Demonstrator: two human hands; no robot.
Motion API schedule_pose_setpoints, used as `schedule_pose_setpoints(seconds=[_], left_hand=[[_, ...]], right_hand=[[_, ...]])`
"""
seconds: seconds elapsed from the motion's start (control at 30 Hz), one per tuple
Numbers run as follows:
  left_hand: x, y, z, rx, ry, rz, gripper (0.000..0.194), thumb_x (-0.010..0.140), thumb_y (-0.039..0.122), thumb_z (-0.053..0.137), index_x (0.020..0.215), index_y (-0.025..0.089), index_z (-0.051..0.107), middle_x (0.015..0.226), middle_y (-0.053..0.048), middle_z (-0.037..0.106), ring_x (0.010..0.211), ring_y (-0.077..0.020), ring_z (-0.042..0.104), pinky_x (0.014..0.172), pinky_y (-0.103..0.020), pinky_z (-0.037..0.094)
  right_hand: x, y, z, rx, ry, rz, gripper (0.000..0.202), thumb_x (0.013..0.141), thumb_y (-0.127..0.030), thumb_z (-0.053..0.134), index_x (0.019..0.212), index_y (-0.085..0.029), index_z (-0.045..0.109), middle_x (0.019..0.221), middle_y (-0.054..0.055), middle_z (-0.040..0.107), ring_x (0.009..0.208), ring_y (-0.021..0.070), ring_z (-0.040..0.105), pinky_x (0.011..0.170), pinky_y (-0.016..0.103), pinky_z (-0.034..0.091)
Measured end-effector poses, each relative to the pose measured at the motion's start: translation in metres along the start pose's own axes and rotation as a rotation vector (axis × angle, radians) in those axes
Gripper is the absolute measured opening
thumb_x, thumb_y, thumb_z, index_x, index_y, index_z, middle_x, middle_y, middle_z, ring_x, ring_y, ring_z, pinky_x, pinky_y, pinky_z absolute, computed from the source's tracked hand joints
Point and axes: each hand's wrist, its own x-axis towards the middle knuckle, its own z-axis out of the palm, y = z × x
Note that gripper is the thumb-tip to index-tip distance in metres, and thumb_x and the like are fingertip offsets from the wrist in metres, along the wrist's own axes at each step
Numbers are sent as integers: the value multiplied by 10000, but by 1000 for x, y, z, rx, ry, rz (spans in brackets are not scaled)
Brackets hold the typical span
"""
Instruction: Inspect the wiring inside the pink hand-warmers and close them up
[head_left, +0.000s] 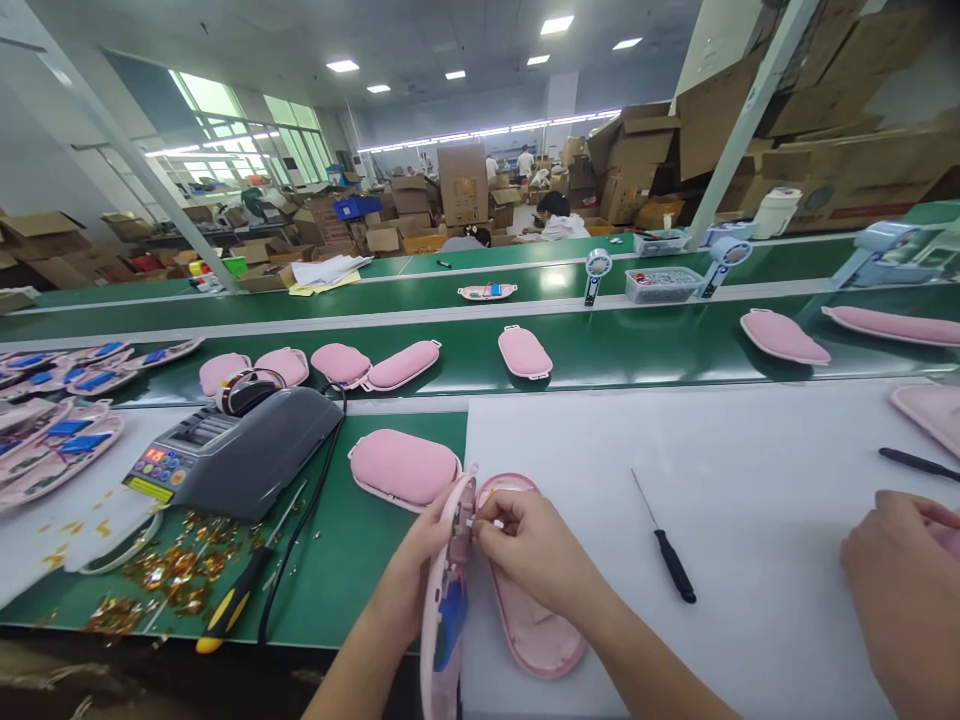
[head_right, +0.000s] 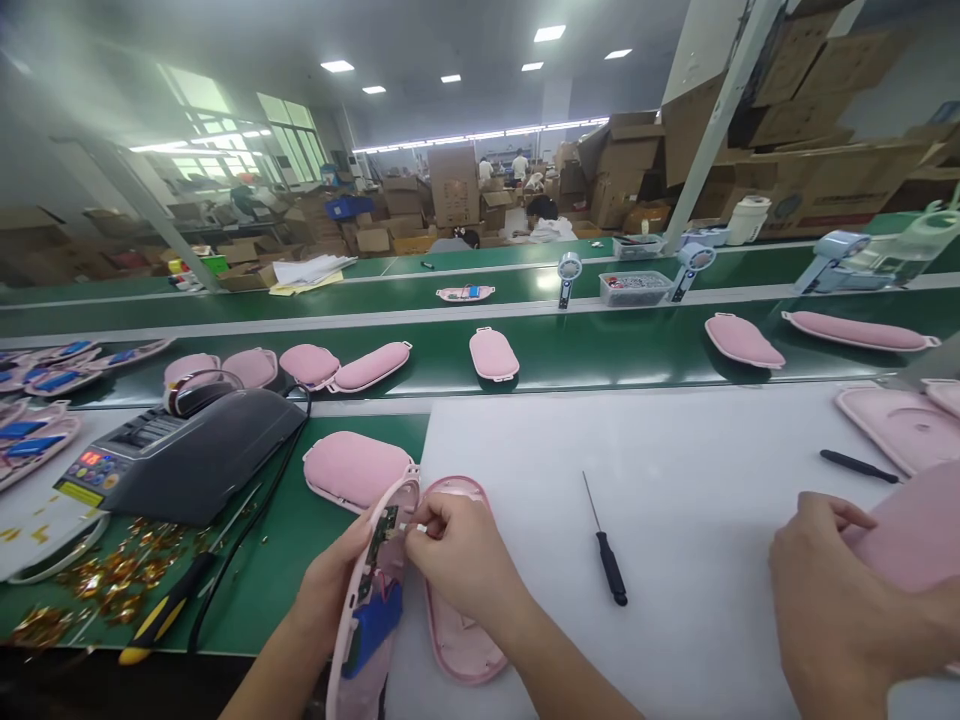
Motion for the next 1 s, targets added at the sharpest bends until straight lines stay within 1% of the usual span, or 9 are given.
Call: schedule_pose_setpoints(seconds=[0.17, 0.23, 0.33, 0.53, 0.63, 0.73, 0.83, 0.9, 1.0], left_hand=[[4, -1, 6, -69, -26, 1, 377, 697, 331, 713, 1028, 152, 707, 689, -62, 718, 903, -298, 678, 836, -360, 514], [5, 0, 9, -70, -27, 6, 347, 695, 305, 711, 1006, 152, 712, 666, -57, 713, 919, -305, 678, 853, -368, 512], [5, 2, 14, -74, -14, -8, 366, 687, 270, 707, 1031, 147, 704, 718, -65, 727, 939, -306, 677, 869, -373, 510], [7, 0, 13, -67, -32, -4, 413, 690, 278, 715, 1083, 155, 688, 821, -69, 746, 979, -296, 670, 907, -358, 498], [8, -1, 12, -15, -48, -9, 437, 714, 300, 717, 1134, 187, 675, 919, -62, 749, 1050, -279, 644, 956, -342, 463], [7, 1, 16, -14, -62, -25, 412, 728, 300, 714, 1122, 183, 683, 929, -67, 749, 1056, -272, 639, 965, -339, 449], [5, 5, 23, -70, -40, -97, 294, 773, 294, 663, 1022, 147, 717, 833, -84, 750, 954, -270, 675, 908, -359, 480], [5, 7, 26, -97, -26, -159, 245, 797, 301, 626, 923, 122, 734, 769, -92, 743, 869, -267, 693, 864, -367, 499], [6, 10, 30, -123, -12, -185, 270, 809, 333, 586, 823, 108, 735, 740, -96, 736, 807, -265, 693, 831, -368, 506]], right_hand=[[-4, -3, -3, -51, 23, 19, 115, 640, -115, 502, 569, -192, 549, 595, -27, 528, 570, 109, 441, 544, 233, 321], [-4, -2, -3, -61, 20, 16, 116, 631, -113, 502, 566, -192, 557, 601, -25, 532, 576, 109, 441, 543, 233, 316], [-3, -1, -2, -71, 14, 3, 117, 624, -113, 497, 550, -192, 542, 598, -27, 524, 576, 109, 432, 534, 234, 302], [-2, -8, -2, -118, 33, -12, 178, 600, -97, 504, 494, -203, 407, 516, -54, 390, 529, 104, 342, 510, 246, 235], [-2, -12, -4, -126, 28, -24, 172, 600, -74, 492, 510, -202, 419, 540, -47, 429, 542, 106, 368, 519, 248, 239], [0, -10, -5, -100, 2, -34, 149, 637, -73, 472, 555, -197, 473, 553, -43, 470, 534, 103, 407, 519, 242, 256], [0, -3, -6, -54, -19, -24, 126, 718, -133, 487, 616, -191, 532, 553, -40, 494, 517, 102, 437, 505, 232, 290], [-2, 2, -9, -23, -6, -11, 104, 771, -200, 507, 688, -189, 569, 603, -31, 531, 537, 104, 462, 513, 227, 330], [-10, 4, -17, 20, 34, -3, 156, 847, -291, 488, 811, -196, 607, 727, 0, 590, 623, 122, 520, 569, 236, 406]])
